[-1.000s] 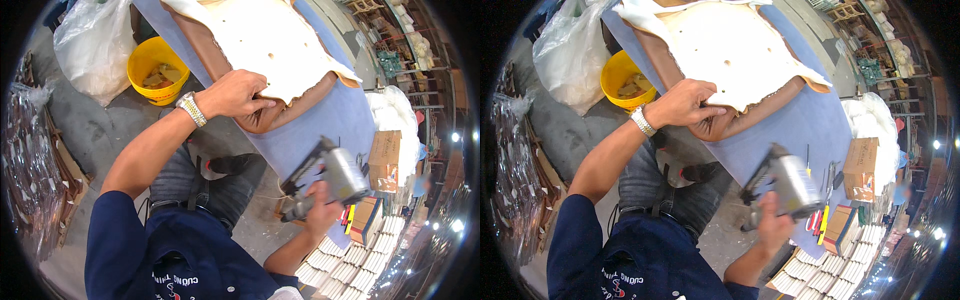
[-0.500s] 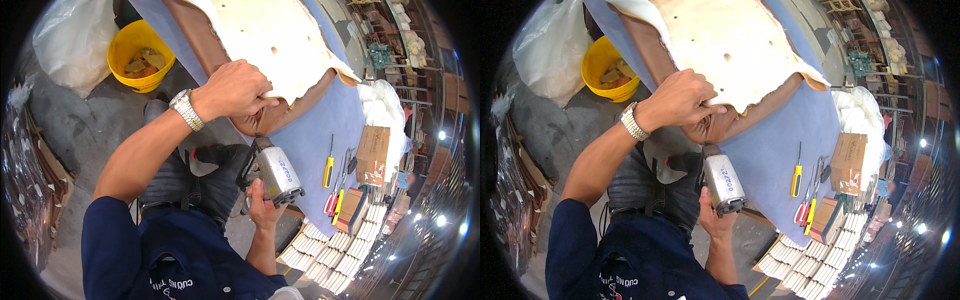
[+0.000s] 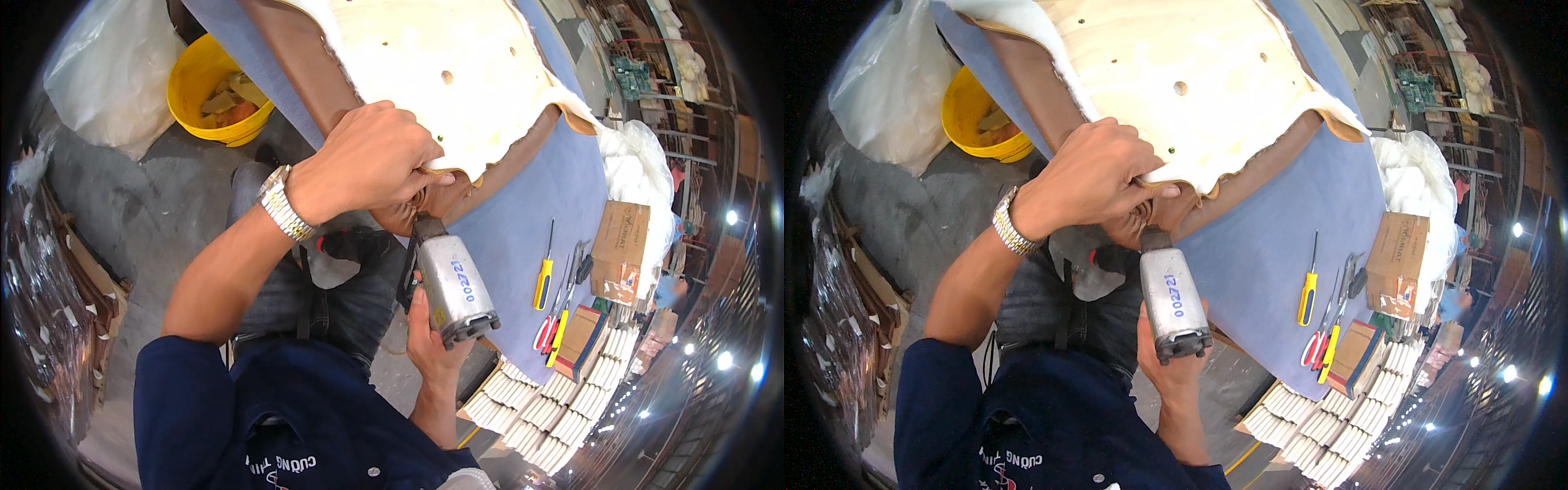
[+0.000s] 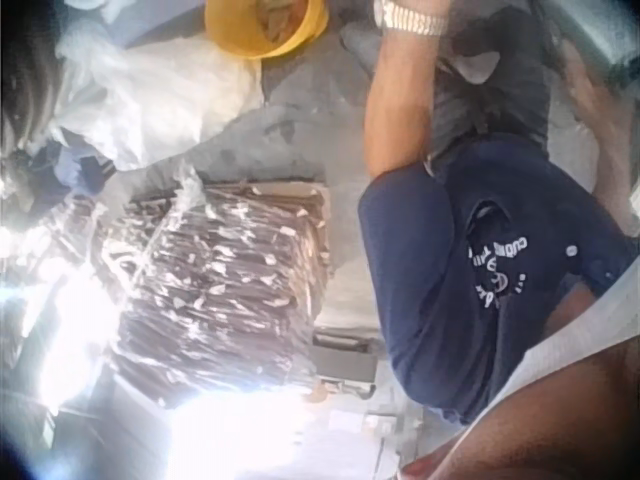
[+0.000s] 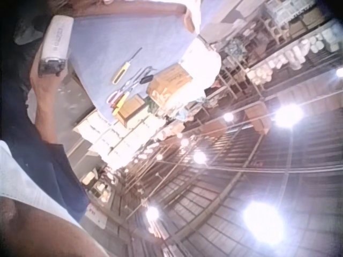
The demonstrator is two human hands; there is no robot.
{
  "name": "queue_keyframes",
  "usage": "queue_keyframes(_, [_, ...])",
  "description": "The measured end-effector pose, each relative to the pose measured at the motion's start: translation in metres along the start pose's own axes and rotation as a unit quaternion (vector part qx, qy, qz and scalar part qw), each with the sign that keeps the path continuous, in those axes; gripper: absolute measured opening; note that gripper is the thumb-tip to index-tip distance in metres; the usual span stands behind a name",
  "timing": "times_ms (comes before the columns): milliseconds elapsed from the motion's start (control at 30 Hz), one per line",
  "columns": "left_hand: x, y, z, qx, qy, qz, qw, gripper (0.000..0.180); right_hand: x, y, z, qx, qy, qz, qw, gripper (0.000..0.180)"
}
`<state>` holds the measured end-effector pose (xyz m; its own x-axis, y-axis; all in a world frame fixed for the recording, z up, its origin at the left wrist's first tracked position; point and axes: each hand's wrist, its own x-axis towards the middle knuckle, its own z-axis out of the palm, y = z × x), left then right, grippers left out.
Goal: The person staples white fabric onto a brown cushion base using a pneumatic staple gun. They repeatedly pull the fabric taut, fire staples along the edges, and use a yellow-handled screwdriver to tuck and smooth the fabric into the cushion's crevices. The person works around the perimeter of the cushion, adjusting the fabric and securing it in place.
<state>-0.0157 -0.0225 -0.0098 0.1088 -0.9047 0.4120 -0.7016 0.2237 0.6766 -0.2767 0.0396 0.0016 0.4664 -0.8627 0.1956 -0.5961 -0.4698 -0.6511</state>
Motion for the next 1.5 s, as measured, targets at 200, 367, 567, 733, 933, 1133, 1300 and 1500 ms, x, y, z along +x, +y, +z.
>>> queue_keyframes(200, [-0.004, -0.001, 0.003, 0.003, 0.03, 0.026, 0.999, 0.026, -0.001, -0.018, -0.015, 0.035, -0.023, 0.167, 0.985, 0.039])
queue_keyframes(367, [-0.007, -0.002, 0.004, -0.006, 0.025, 0.035, 0.999, 0.024, 0.0, -0.018, -0.02, -0.028, -0.05, 0.089, 0.994, 0.029])
queue_keyframes(567, [-0.008, -0.005, 0.007, -0.011, 0.032, 0.046, 0.998, 0.029, -0.001, -0.006, -0.03, -0.027, -0.081, 0.137, 0.987, 0.032])
queue_keyframes(733, [-0.005, -0.004, -0.006, -0.027, 0.025, 0.043, 0.998, 0.039, -0.017, 0.018, -0.079, 0.005, -0.005, 0.205, 0.979, 0.049])
queue_keyframes(933, [-0.002, -0.002, -0.015, -0.02, 0.003, 0.102, 0.995, 0.051, 0.047, 0.06, -0.137, -0.311, -0.004, 0.074, 0.948, 0.048])
queue_keyframes(1133, [-0.001, 0.025, -0.009, 0.014, -0.043, -0.036, 0.998, 0.052, 0.046, 0.157, -0.165, -0.18, 0.058, -0.003, 0.982, 0.032])
queue_keyframes(1300, [0.009, 0.057, 0.03, -0.023, -0.03, -0.082, 0.996, 0.05, 0.03, 0.24, -0.209, -0.233, 0.105, 0.091, 0.962, 0.031])
queue_keyframes(1500, [0.044, 0.061, 0.057, 0.008, -0.07, 0.012, 0.997, 0.05, 0.057, 0.265, -0.23, -0.199, -0.003, 0.15, 0.968, 0.027])
